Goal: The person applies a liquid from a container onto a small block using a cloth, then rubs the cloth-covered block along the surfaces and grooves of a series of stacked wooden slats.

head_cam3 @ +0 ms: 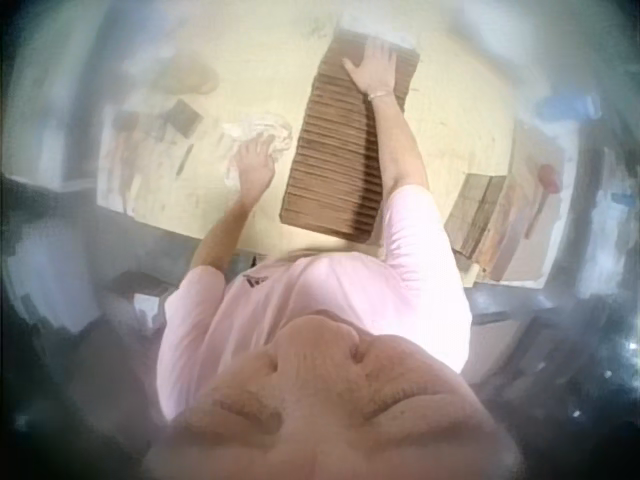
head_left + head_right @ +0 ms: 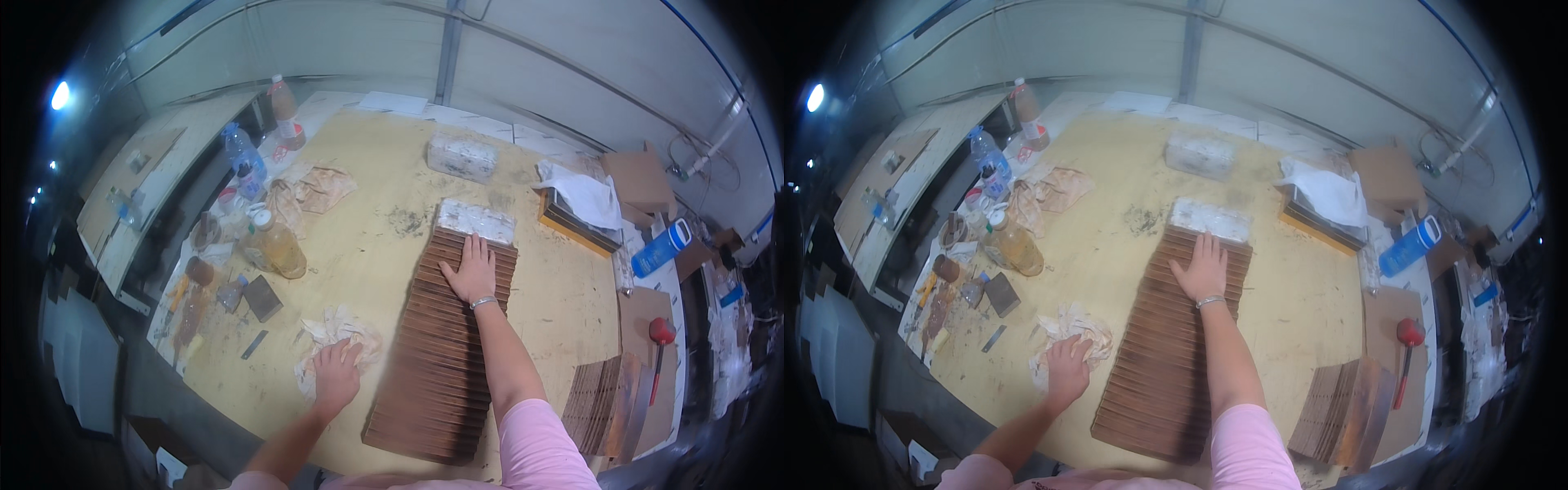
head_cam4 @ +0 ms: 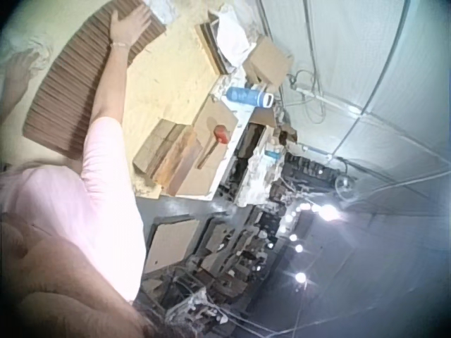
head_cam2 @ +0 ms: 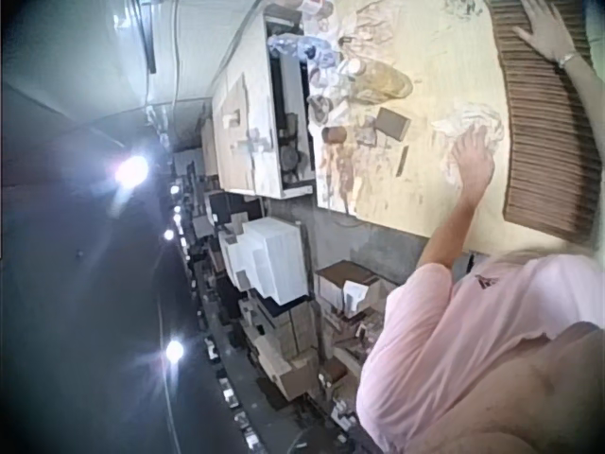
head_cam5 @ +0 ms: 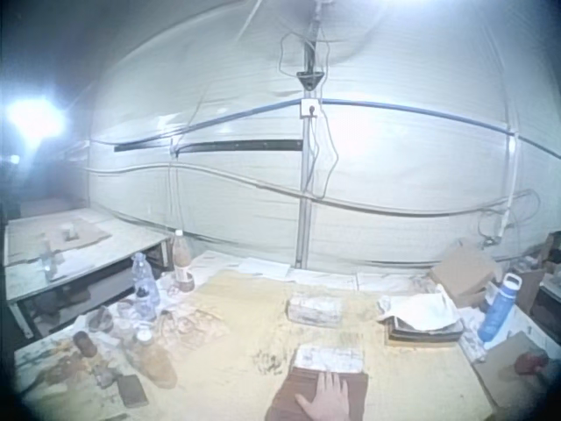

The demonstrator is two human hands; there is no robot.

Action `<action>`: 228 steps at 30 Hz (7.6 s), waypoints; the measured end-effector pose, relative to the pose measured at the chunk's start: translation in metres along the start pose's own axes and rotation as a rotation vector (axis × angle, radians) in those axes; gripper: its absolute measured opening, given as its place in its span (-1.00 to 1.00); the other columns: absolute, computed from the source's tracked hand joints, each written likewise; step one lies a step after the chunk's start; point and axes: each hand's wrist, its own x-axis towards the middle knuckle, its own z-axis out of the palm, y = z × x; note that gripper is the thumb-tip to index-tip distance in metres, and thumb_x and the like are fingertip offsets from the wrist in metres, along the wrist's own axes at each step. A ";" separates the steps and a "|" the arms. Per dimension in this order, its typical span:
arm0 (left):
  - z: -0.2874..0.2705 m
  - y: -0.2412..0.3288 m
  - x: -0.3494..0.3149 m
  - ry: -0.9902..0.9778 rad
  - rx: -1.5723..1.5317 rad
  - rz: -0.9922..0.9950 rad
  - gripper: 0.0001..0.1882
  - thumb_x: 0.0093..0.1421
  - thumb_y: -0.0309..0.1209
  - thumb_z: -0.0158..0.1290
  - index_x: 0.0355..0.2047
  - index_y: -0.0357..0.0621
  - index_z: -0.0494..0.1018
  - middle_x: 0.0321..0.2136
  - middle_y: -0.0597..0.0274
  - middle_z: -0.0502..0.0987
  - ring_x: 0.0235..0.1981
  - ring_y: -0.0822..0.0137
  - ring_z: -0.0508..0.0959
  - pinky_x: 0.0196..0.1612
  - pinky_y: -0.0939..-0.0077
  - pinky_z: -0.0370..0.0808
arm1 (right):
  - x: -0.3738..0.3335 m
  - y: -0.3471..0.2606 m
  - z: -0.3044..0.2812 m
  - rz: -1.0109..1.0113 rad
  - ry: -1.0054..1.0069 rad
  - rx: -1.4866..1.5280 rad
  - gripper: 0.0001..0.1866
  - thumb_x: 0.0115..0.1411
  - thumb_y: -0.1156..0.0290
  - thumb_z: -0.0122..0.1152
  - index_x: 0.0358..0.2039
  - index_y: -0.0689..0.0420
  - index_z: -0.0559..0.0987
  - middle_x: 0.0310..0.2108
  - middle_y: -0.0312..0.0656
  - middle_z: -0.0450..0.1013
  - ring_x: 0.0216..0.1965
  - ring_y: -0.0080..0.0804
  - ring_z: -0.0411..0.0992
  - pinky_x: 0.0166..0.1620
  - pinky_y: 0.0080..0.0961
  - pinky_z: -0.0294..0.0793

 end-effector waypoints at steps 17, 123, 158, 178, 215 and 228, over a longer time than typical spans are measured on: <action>0.003 -0.011 -0.007 0.108 0.029 0.005 -0.51 0.09 -0.31 0.19 0.08 0.05 0.46 0.06 0.22 0.43 0.06 0.15 0.39 0.11 0.14 0.27 | -0.153 -0.066 -0.044 -0.287 -0.064 0.125 -0.07 0.30 0.02 0.20 0.48 0.24 0.03 0.54 0.11 -0.17 0.55 0.08 -0.23 0.48 0.16 -0.25; -0.095 0.115 -0.065 -0.100 -0.372 0.345 -0.43 0.01 -0.65 0.23 0.10 -0.05 0.57 -0.29 0.13 0.49 -0.26 0.15 0.53 -0.20 0.31 0.49 | -0.428 0.035 -0.014 0.114 -0.124 0.613 0.40 -0.11 -0.05 0.56 0.50 0.30 -0.15 0.54 0.17 -0.22 0.56 0.00 -0.26 0.52 0.05 -0.31; -0.052 0.199 -0.054 -0.054 -0.184 0.459 -0.51 0.00 -0.64 0.22 -0.04 0.07 0.62 -0.30 0.14 0.52 -0.23 0.10 0.53 -0.18 0.24 0.52 | -0.419 0.035 -0.011 0.030 -0.048 0.546 0.24 0.01 -0.24 0.39 0.43 0.39 0.07 0.45 0.06 0.11 0.51 -0.11 -0.04 0.49 -0.03 -0.13; -0.075 0.098 -0.069 -0.102 -0.019 0.227 -0.54 0.01 -0.63 0.20 -0.04 0.00 0.63 -0.29 0.10 0.51 -0.24 0.06 0.52 -0.14 0.24 0.49 | -0.417 0.035 -0.010 0.030 -0.045 0.557 0.30 0.00 -0.25 0.40 0.47 0.34 -0.03 0.45 0.09 0.09 0.52 -0.10 -0.06 0.50 0.01 -0.18; -0.098 0.085 -0.092 -0.068 -0.854 -0.282 -0.63 0.20 -0.62 0.22 0.04 -0.33 0.57 -0.26 0.30 0.56 -0.32 0.53 0.56 -0.26 0.65 0.54 | -0.222 0.046 -0.051 -0.256 0.080 0.505 -0.53 -0.09 0.22 0.58 -0.19 0.14 0.63 -0.10 -0.14 0.49 0.02 -0.14 0.40 0.10 -0.27 0.47; -0.099 0.035 -0.095 0.023 -0.917 -0.391 -0.65 0.18 -0.69 0.18 0.01 -0.38 0.56 -0.26 0.23 0.56 -0.37 0.52 0.53 -0.31 0.62 0.52 | -0.178 0.040 -0.055 -0.405 -0.222 0.384 -0.57 -0.16 0.24 0.62 -0.30 0.11 0.62 -0.23 -0.24 0.53 -0.02 -0.18 0.41 0.02 -0.26 0.51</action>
